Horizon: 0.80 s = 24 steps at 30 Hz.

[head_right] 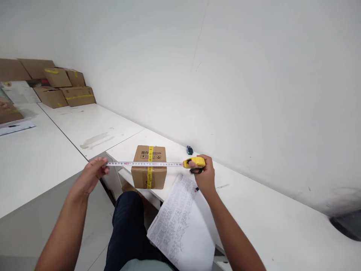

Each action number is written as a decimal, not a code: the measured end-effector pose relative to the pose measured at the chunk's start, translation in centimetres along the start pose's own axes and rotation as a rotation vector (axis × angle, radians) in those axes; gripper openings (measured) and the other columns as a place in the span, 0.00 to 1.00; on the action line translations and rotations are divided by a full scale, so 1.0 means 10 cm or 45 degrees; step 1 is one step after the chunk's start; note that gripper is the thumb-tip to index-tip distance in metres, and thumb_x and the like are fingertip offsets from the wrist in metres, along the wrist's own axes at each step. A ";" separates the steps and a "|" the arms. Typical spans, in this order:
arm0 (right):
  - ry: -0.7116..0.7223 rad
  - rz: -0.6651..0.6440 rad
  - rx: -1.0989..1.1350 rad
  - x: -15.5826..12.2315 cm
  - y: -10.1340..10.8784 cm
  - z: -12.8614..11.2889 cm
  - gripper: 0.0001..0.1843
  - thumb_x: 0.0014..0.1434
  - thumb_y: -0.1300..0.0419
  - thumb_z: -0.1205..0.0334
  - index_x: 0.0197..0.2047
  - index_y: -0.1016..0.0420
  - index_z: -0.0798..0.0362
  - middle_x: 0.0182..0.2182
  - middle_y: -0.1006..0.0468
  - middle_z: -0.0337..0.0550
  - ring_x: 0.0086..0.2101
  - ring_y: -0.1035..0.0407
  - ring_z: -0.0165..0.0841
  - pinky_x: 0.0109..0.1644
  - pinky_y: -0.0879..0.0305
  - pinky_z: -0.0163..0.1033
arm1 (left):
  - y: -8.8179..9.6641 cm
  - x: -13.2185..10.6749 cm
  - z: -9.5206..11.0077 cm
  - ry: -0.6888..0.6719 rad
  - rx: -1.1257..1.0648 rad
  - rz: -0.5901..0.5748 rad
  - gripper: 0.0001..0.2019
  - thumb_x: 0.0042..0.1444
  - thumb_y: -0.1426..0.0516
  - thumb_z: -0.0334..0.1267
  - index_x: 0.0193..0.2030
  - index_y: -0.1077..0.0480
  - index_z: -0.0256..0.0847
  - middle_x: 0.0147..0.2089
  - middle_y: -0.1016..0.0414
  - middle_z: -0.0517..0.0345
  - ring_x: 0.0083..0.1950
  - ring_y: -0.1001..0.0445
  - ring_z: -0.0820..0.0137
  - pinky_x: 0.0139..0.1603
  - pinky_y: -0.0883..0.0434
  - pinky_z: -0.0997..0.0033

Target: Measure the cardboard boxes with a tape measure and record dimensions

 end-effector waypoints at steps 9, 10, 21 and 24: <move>-0.163 -0.276 -0.324 0.02 -0.42 -0.11 0.18 0.52 0.42 0.43 0.37 0.31 0.48 0.26 0.25 0.37 0.28 0.31 0.36 0.31 0.40 0.37 | -0.38 0.39 -0.28 0.128 0.515 -0.259 0.24 0.45 0.39 0.62 0.31 0.37 0.41 0.30 0.34 0.62 0.32 0.32 0.70 0.32 0.36 0.71; -0.130 -0.284 -0.369 -0.01 -0.48 -0.17 0.17 0.53 0.42 0.43 0.37 0.32 0.47 0.26 0.25 0.36 0.27 0.32 0.36 0.30 0.41 0.36 | -0.52 0.38 -0.29 0.082 0.535 -0.219 0.25 0.44 0.38 0.61 0.34 0.37 0.42 0.34 0.32 0.60 0.35 0.31 0.68 0.34 0.35 0.70; -0.167 -0.332 -0.448 0.00 -0.48 -0.37 0.18 0.51 0.41 0.41 0.37 0.32 0.46 0.25 0.25 0.35 0.27 0.32 0.37 0.29 0.41 0.37 | -0.59 0.39 -0.13 -0.099 0.928 -0.340 0.26 0.50 0.44 0.64 0.22 0.44 0.43 0.20 0.44 0.65 0.23 0.43 0.72 0.24 0.50 0.72; -0.116 -0.359 -0.270 -0.10 -0.34 -0.41 0.18 0.49 0.39 0.46 0.40 0.29 0.47 0.30 0.22 0.37 0.30 0.29 0.37 0.32 0.37 0.37 | -0.57 0.46 0.11 -0.115 0.760 -0.344 0.26 0.51 0.44 0.63 0.22 0.44 0.43 0.19 0.43 0.65 0.23 0.42 0.72 0.26 0.45 0.72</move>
Point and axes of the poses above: each hand's wrist, its own x-axis towards the middle knuckle, its own y-axis out of the back of the hand, z = x × y, the point moved 1 cm from there along x, towards the middle knuckle
